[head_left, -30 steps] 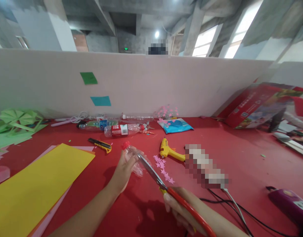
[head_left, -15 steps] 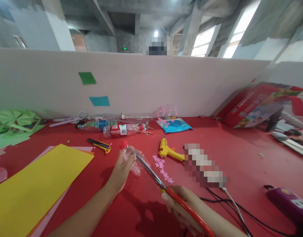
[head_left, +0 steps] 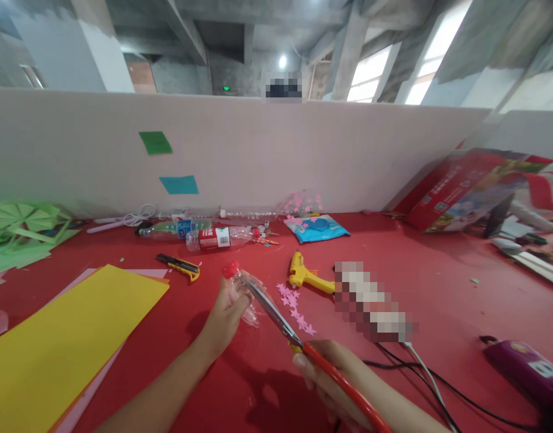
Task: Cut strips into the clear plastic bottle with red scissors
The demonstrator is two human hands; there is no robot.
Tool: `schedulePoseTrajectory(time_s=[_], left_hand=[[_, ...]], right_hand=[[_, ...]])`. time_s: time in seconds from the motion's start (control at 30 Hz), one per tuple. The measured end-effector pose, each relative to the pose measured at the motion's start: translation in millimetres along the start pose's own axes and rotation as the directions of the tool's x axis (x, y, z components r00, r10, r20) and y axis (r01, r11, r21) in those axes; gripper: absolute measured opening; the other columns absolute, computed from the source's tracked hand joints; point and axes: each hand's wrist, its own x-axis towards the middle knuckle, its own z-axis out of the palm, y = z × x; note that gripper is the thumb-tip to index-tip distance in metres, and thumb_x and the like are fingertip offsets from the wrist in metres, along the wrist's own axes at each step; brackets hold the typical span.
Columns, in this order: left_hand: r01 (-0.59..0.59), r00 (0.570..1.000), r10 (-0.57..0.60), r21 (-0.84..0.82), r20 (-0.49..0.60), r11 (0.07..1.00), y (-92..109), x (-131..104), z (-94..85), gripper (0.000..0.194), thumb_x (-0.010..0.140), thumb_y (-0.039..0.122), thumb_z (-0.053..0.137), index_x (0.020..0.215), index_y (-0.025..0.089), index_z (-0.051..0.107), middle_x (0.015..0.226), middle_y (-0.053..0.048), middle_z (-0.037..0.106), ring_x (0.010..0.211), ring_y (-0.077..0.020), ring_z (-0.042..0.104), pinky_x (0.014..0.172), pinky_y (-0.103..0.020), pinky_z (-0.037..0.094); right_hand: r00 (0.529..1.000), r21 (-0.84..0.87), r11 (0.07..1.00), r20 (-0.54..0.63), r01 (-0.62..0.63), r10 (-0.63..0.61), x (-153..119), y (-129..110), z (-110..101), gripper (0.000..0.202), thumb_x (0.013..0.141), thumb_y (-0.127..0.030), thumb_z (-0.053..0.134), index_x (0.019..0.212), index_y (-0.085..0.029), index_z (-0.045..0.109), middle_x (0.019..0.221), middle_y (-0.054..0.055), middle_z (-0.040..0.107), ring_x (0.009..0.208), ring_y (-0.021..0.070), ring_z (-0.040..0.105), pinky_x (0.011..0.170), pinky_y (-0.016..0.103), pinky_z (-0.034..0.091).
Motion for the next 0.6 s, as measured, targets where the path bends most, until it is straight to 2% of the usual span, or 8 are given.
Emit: schedulePoseTrajectory(time_s=[0.13, 0.23, 0.4, 0.6], left_hand=[[-0.023, 1.000, 0.023, 0.006, 0.015, 1.000, 3, 0, 1.1, 0.028, 0.069, 0.025, 0.071, 0.091, 0.020, 0.055, 0.089, -0.003, 0.067, 0.088, -0.0189, 0.064, 0.086, -0.034, 0.047], [-0.060, 0.998, 0.060, 0.019, 0.027, 0.998, 5, 0, 1.7, 0.022, 0.070, 0.025, 0.069, 0.087, 0.021, 0.055, 0.088, -0.003, 0.066, 0.085, -0.0184, 0.064, 0.084, -0.034, 0.047], [-0.047, 0.998, 0.045, 0.049, 0.049, 0.998, 6, -2, 1.6, 0.020, 0.068, 0.023, 0.070, 0.085, 0.020, 0.060, 0.086, -0.005, 0.066, 0.088, -0.0218, 0.063, 0.086, -0.036, 0.046], [-0.117, 0.993, 0.114, 0.118, 0.035, 0.986, 3, -4, -0.1, 0.018, 0.071, 0.022, 0.066, 0.089, 0.021, 0.061, 0.090, -0.004, 0.068, 0.089, -0.0204, 0.063, 0.086, -0.034, 0.047]], right_hand=[[1.000, 0.015, 1.000, 0.004, -0.019, 0.019, -2, -1, 1, 0.046, 0.083, -0.059, 0.054, 0.062, -0.021, 0.038, 0.039, -0.011, 0.035, 0.029, 0.0044, 0.037, 0.029, 0.014, 0.024], [0.999, 0.050, 0.998, 0.008, -0.047, 0.046, 1, 5, 1, 0.050, 0.081, -0.066, 0.050, 0.063, -0.022, 0.036, 0.034, -0.012, 0.033, 0.026, 0.0037, 0.032, 0.030, 0.014, 0.029], [0.999, 0.010, 0.999, -0.008, -0.042, 0.042, 2, 7, -3, 0.054, 0.076, -0.072, 0.051, 0.066, -0.021, 0.042, 0.040, -0.010, 0.042, 0.027, 0.0022, 0.030, 0.028, 0.014, 0.021], [0.998, 0.023, 0.998, 0.012, -0.062, 0.061, 0, 7, -6, 0.057, 0.072, -0.077, 0.050, 0.070, -0.021, 0.043, 0.039, -0.011, 0.040, 0.029, 0.0037, 0.033, 0.030, 0.015, 0.024]])
